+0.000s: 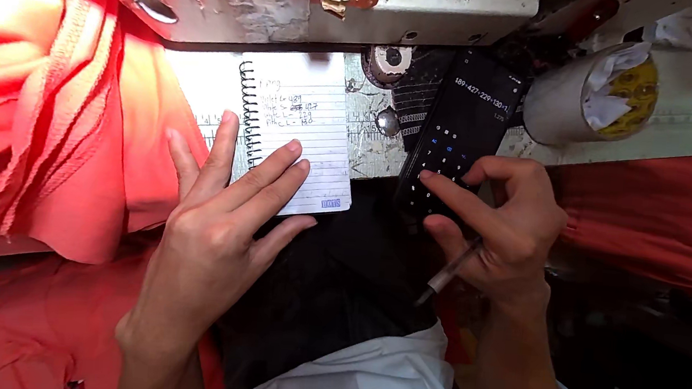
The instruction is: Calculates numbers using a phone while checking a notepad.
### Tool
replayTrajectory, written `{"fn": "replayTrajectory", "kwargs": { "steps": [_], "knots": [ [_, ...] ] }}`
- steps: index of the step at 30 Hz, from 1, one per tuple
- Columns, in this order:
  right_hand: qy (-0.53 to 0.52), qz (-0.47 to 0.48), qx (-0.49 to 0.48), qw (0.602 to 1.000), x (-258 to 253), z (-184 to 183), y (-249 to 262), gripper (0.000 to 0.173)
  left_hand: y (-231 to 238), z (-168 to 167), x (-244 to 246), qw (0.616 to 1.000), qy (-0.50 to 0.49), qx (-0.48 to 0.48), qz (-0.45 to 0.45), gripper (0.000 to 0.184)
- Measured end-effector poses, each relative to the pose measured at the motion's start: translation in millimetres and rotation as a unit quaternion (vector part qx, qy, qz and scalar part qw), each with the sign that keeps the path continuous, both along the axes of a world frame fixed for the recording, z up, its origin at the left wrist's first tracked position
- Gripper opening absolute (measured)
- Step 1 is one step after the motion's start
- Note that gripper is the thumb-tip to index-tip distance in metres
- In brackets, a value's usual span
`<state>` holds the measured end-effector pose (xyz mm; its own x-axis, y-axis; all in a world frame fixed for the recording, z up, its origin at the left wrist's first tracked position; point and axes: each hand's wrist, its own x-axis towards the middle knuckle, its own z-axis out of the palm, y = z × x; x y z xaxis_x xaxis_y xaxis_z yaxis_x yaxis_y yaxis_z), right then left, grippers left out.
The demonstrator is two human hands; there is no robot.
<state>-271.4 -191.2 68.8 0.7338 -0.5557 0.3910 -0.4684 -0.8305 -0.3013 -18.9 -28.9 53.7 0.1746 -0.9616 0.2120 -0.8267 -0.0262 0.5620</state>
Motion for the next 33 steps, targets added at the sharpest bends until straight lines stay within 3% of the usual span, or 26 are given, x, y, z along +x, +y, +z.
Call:
{"fn": "replayTrajectory", "kwargs": {
  "steps": [33],
  "knots": [
    [-0.112, -0.022, 0.006, 0.993, -24, -8, 11, 0.046, 2, -1, 0, 1.000, -0.002, -0.002, 0.008, 0.047]
  ]
}}
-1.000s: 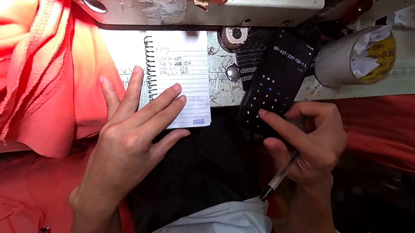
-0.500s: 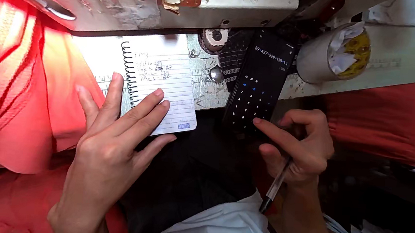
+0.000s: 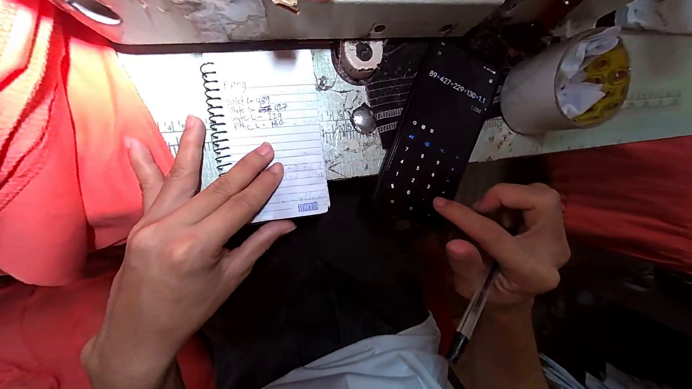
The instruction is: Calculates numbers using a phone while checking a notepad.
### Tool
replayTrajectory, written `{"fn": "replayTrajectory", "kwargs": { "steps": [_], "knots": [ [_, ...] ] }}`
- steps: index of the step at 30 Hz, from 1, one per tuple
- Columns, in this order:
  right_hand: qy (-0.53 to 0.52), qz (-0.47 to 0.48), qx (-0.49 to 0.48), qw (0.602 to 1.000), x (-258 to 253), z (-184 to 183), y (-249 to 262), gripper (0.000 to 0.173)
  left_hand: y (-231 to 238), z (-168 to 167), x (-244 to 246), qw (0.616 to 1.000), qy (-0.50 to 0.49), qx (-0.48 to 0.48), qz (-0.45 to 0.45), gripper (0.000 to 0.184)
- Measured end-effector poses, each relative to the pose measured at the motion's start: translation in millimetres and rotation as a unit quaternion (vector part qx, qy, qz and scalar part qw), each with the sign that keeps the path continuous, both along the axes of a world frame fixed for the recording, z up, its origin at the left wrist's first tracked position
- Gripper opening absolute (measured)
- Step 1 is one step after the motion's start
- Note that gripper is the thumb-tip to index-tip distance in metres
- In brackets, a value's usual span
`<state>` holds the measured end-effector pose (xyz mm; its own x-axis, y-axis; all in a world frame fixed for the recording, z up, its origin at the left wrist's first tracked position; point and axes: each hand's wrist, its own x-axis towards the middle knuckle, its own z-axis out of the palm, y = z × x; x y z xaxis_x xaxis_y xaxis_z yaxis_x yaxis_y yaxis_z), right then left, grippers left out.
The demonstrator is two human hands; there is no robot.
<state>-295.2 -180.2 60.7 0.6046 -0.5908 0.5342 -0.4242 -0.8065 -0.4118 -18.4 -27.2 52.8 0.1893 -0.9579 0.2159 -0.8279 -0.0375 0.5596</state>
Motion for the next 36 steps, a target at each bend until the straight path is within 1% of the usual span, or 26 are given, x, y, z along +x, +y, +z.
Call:
{"fn": "replayTrajectory", "kwargs": {
  "steps": [5, 11, 16, 24, 36],
  "knots": [
    [0.019, -0.001, 0.000, 1.000, 2, 0, 0, 0.047, 0, 0, 0, 1.000, 0.001, 0.002, -0.003, 0.047],
    [0.082, 0.005, -0.012, 0.997, 9, 0, 0, 0.052, 0, 0, 0, 1.000, 0.000, 0.001, -0.004, 0.046],
    [0.038, 0.005, -0.002, 0.999, 5, 3, 1, 0.051, 0, 0, -1, 1.000, -0.002, 0.002, 0.000, 0.047],
    [-0.001, 0.006, -0.004, 1.000, 4, 0, 3, 0.048, 0, 0, 0, 1.000, 0.000, 0.003, -0.002, 0.047],
    [-0.036, -0.018, -0.003, 0.999, -5, 1, -1, 0.043, 0, 0, 0, 1.000, 0.000, 0.001, -0.001, 0.047]
  ]
}}
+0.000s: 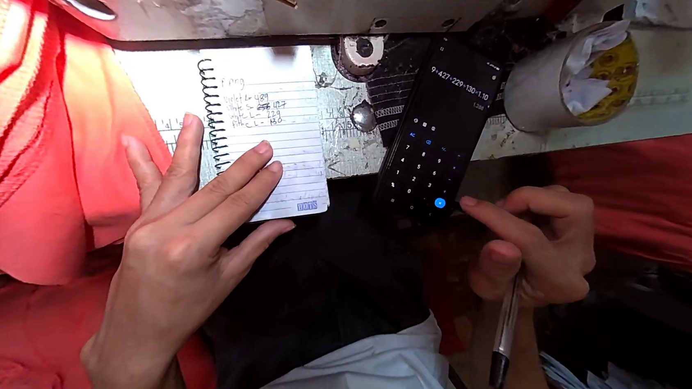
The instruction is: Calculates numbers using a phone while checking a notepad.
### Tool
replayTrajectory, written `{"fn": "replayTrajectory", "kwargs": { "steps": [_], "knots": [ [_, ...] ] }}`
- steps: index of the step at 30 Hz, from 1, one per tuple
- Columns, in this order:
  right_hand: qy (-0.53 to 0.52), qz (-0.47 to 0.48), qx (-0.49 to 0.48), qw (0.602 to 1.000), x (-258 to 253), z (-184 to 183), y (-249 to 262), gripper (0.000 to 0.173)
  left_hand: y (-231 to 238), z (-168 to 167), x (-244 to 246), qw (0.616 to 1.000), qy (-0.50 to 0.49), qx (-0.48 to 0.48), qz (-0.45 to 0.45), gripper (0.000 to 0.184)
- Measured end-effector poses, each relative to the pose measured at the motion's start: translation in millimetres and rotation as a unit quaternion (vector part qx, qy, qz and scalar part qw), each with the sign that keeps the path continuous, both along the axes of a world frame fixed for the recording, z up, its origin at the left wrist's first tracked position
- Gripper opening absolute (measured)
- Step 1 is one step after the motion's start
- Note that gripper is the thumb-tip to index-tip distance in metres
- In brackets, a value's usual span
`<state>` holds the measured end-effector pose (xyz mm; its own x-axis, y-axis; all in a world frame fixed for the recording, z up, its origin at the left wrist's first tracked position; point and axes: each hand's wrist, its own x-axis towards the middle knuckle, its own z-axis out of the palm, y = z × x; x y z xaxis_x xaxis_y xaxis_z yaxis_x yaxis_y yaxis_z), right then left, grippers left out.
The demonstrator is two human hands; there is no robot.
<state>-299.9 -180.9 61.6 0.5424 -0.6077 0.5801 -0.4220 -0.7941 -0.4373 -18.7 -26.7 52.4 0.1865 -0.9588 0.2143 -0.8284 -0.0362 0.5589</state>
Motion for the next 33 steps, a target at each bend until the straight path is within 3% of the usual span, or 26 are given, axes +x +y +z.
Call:
{"fn": "replayTrajectory", "kwargs": {
  "steps": [20, 28, 33],
  "knots": [
    [-0.020, -0.041, 0.045, 0.998, 4, -10, -14, 0.046, 0, 2, 1, 1.000, -0.004, 0.003, -0.003, 0.047],
    [-0.006, -0.085, 0.185, 0.979, -2, -22, -18, 0.050, -2, 2, -1, 1.000, -0.014, -0.010, 0.002, 0.043],
    [-0.021, -0.079, 0.194, 0.978, 0, -23, -19, 0.052, -3, 1, -2, 1.000, -0.006, -0.010, 0.001, 0.041]
  ]
}}
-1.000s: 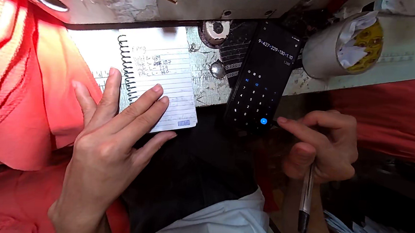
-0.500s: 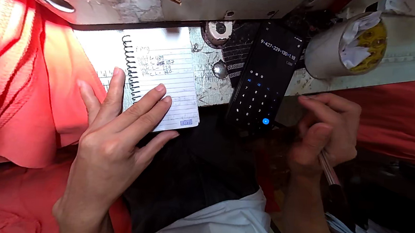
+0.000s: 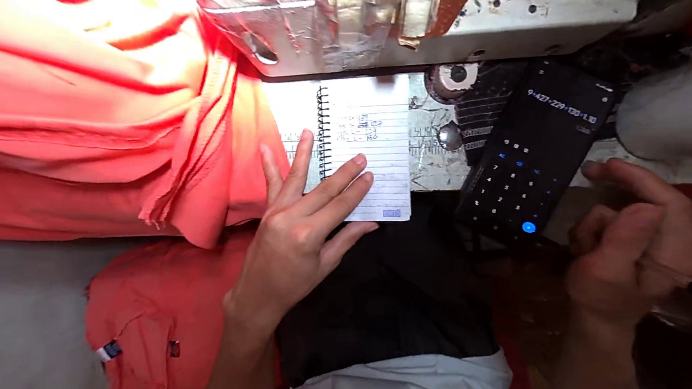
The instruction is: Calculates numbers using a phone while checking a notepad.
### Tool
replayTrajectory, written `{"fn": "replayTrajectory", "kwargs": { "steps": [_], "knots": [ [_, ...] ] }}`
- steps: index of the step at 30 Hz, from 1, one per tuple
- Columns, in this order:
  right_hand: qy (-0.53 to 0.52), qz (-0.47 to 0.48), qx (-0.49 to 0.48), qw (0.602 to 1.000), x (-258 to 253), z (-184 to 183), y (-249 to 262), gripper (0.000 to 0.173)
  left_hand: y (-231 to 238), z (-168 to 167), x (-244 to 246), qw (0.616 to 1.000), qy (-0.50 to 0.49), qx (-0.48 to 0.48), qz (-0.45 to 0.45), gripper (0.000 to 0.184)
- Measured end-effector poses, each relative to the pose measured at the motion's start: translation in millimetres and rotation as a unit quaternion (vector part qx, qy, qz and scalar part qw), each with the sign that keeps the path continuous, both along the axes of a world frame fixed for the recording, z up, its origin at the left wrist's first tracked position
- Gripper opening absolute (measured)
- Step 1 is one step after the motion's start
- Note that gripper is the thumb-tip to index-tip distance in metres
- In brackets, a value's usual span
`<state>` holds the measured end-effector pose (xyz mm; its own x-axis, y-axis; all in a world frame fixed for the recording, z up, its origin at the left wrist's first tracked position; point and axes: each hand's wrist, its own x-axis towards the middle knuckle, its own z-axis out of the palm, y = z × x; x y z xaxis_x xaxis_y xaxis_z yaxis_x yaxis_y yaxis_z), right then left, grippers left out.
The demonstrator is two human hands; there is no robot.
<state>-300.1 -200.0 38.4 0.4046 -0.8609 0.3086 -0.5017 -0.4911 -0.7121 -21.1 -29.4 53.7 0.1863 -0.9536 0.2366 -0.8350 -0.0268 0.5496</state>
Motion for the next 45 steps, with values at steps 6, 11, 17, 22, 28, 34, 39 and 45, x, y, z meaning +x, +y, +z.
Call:
{"fn": "replayTrajectory", "kwargs": {
  "steps": [6, 11, 17, 22, 28, 34, 39, 45],
  "knots": [
    [-0.017, -0.022, 0.015, 0.999, 1, -2, 2, 0.051, 0, -1, 1, 1.000, 0.005, -0.017, -0.009, 0.038],
    [-0.053, -0.023, 0.025, 0.998, 0, -6, 0, 0.047, 11, -4, -7, 0.994, 0.037, -0.087, 0.054, 0.015],
    [-0.067, -0.018, 0.016, 0.997, 5, -11, 0, 0.047, 20, -6, -20, 0.969, 0.098, -0.146, 0.172, 0.009],
    [-0.054, -0.016, 0.014, 0.998, 7, -10, 9, 0.044, 24, -13, -20, 0.959, 0.151, -0.153, 0.186, 0.009],
    [-0.063, 0.018, -0.013, 0.998, 11, -15, 18, 0.046, 29, -18, -9, 0.969, 0.104, -0.133, 0.178, 0.015],
    [0.052, 0.069, 0.042, 0.995, 14, 3, 22, 0.060, 28, -24, 1, 0.980, 0.126, -0.093, 0.125, 0.012],
    [0.112, 0.069, 0.089, 0.987, 19, 23, 24, 0.060, 28, -24, 2, 0.980, 0.129, -0.090, 0.119, 0.014],
    [0.175, 0.060, 0.080, 0.980, 23, 32, 27, 0.060, 28, -25, 2, 0.980, 0.129, -0.095, 0.118, 0.013]
  ]
}}
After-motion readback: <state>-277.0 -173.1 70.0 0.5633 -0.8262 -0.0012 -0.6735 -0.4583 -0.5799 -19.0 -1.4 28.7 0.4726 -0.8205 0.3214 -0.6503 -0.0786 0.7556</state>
